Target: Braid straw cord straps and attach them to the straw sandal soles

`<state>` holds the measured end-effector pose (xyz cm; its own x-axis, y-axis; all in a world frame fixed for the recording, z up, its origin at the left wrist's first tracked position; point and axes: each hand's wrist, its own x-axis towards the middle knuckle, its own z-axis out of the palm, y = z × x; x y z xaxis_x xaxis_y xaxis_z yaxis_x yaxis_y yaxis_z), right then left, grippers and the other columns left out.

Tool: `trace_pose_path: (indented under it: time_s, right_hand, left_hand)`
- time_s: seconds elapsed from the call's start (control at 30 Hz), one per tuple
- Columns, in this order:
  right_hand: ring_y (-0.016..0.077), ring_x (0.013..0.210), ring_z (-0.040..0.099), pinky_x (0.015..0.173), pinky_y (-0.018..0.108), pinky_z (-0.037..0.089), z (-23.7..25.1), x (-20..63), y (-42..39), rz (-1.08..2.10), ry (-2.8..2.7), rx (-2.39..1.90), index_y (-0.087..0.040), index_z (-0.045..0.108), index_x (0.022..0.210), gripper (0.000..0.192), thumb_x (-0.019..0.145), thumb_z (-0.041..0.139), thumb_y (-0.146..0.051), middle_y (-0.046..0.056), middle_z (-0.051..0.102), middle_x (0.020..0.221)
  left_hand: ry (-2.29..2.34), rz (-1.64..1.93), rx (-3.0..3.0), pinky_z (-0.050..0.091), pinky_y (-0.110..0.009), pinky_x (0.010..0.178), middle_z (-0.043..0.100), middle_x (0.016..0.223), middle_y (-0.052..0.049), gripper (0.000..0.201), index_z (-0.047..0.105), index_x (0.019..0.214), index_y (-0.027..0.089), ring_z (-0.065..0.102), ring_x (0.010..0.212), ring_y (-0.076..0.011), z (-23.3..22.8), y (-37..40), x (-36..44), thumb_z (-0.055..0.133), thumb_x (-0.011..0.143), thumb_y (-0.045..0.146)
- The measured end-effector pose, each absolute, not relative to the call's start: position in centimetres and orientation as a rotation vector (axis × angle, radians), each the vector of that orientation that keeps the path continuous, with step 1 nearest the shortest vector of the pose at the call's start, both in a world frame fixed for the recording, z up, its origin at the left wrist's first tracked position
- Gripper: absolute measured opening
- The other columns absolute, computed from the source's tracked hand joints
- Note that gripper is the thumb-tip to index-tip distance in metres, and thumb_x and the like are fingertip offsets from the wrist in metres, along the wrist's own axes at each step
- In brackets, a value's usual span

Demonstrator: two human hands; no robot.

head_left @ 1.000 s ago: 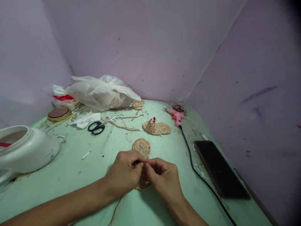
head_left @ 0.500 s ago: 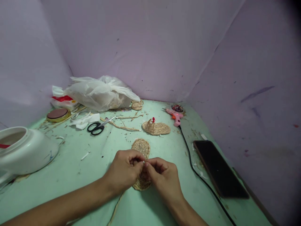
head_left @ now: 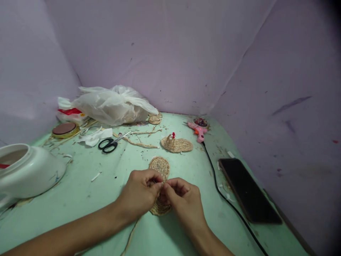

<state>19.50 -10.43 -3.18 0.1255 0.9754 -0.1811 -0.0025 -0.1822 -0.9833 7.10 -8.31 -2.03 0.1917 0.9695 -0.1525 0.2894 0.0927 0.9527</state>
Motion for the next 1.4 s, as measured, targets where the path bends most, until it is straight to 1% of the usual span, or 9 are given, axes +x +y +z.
trace_pose_path:
  time_s: [0.17, 0.37, 0.57, 0.77, 0.97, 1.2, 1.4]
  right_hand:
    - [0.012, 0.048, 0.058, 0.049, 0.022, 0.046, -3.29, 19.67, -10.62, 1.261, -1.09, -1.329, -0.013, 0.064, 0.062, 0.015, 0.066, 0.06, -0.026, 0.003, 0.065, 0.053]
    - [0.0126, 0.048, 0.06, 0.049, 0.021, 0.047, -3.2, 19.69, -10.62, 1.247, -1.117, -1.341, -0.013, 0.067, 0.064, 0.015, 0.066, 0.059, -0.025, 0.003, 0.066, 0.053]
    - [0.013, 0.048, 0.06, 0.049, 0.021, 0.048, -3.03, 19.6, -10.66, 1.215, -1.159, -1.352, -0.013, 0.069, 0.064, 0.016, 0.065, 0.058, -0.025, 0.003, 0.067, 0.053]
    - [0.0131, 0.048, 0.061, 0.048, 0.021, 0.048, -3.25, 19.7, -10.68, 1.177, -1.177, -1.355, -0.013, 0.069, 0.063, 0.015, 0.064, 0.059, -0.024, 0.004, 0.068, 0.055]
    - [0.0123, 0.047, 0.059, 0.047, 0.021, 0.047, -3.44, 19.67, -10.51, 1.153, -1.154, -1.417, -0.013, 0.068, 0.062, 0.013, 0.064, 0.059, -0.023, 0.003, 0.067, 0.054]
    - [0.0122, 0.048, 0.06, 0.048, 0.02, 0.047, -3.44, 19.61, -10.51, 1.192, -1.162, -1.419, -0.013, 0.067, 0.063, 0.014, 0.065, 0.057, -0.022, 0.003, 0.068, 0.055]
    - [0.0121, 0.049, 0.06, 0.048, 0.02, 0.046, -3.73, 19.71, -10.48, 1.189, -1.209, -1.417, -0.012, 0.068, 0.064, 0.015, 0.067, 0.057, -0.022, 0.004, 0.068, 0.057]
  left_hand:
    - [1.315, 0.829, 1.501, 0.041, -0.018, 0.044, 0.059, 0.052, 0.001, 0.011, 0.065, 0.064, 0.015, 0.051, 0.047, -0.0093, -1.76, -8.39, 6.96, 0.055, 0.066, 0.016]
    - [1.288, 0.826, 1.58, 0.045, -0.019, 0.047, 0.064, 0.06, -0.002, 0.017, 0.069, 0.069, 0.015, 0.055, 0.05, -0.0101, -2.0, -8.43, 6.82, 0.053, 0.07, 0.015]
    - [1.29, 0.844, 1.587, 0.046, -0.02, 0.047, 0.063, 0.058, -0.002, 0.015, 0.068, 0.067, 0.014, 0.055, 0.049, -0.0101, -1.81, -8.58, 6.92, 0.052, 0.069, 0.014]
    - [1.308, 0.852, 1.66, 0.045, -0.019, 0.048, 0.063, 0.057, -0.001, 0.016, 0.066, 0.064, 0.015, 0.056, 0.052, -0.011, -1.67, -8.56, 6.94, 0.051, 0.067, 0.012]
    - [1.306, 0.856, 1.749, 0.046, -0.019, 0.05, 0.065, 0.062, -0.002, 0.022, 0.068, 0.066, 0.015, 0.057, 0.054, -0.0106, -1.76, -8.55, 7.02, 0.048, 0.066, 0.007]
    - [1.289, 0.819, 1.746, 0.045, -0.019, 0.047, 0.064, 0.062, -0.002, 0.026, 0.07, 0.072, 0.015, 0.055, 0.049, -0.0094, -1.75, -8.55, 6.88, 0.045, 0.069, 0.008]
    - [1.311, 0.787, 1.687, 0.045, -0.02, 0.05, 0.063, 0.06, -0.001, 0.023, 0.067, 0.072, 0.015, 0.055, 0.05, -0.01, -2.12, -8.56, 6.97, 0.045, 0.071, 0.011]
